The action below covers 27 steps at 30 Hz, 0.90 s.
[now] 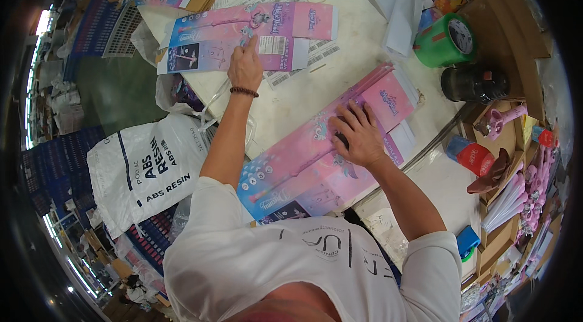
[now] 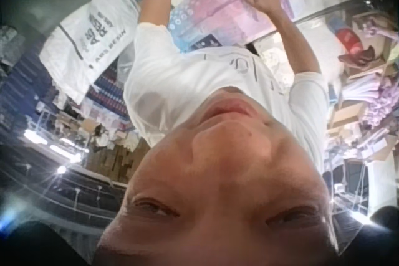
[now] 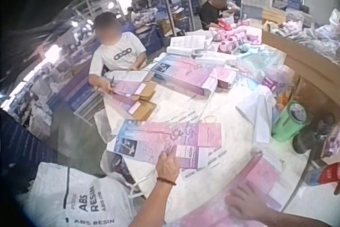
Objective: The person assembles pink magic wands by inserting them into pink and blue boxes. They fold the box flaps, place the wand inside, and close the box. The process is repeated for multiple units on a cluttered workbench.
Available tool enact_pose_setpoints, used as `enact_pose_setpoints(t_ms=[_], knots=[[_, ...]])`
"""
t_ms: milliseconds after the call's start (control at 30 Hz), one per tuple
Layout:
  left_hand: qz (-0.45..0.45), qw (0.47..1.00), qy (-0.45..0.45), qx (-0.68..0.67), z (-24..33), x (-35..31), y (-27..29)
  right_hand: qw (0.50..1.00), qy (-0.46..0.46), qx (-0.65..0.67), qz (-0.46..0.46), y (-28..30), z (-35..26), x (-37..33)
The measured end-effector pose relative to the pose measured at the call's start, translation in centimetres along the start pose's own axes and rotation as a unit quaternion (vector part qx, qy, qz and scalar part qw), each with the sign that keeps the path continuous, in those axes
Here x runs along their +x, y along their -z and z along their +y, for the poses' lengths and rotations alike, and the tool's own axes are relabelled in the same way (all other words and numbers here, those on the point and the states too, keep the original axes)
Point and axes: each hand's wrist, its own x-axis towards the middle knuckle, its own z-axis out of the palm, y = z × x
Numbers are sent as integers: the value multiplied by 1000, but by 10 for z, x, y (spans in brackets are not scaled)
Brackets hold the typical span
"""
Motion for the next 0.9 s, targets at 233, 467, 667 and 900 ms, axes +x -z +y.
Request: enact_pose_setpoints(t_ms=[233, 467, 667, 900], knots=[[38, 997, -60, 14, -10, 0, -11, 1000, 1, -8, 3, 1, -1, 1], [-25, 994, -71, 81, -18, -6, -33, 1000, -1, -1, -1, 2, -1, 1], [-96, 989, -53, 102, -18, -3, -33, 1000, 2, 4, 4, 2, -2, 0], [-93, 988, -62, 103, -6, -3, -23, 1000, 2, -7, 10, 1, -3, 0]])
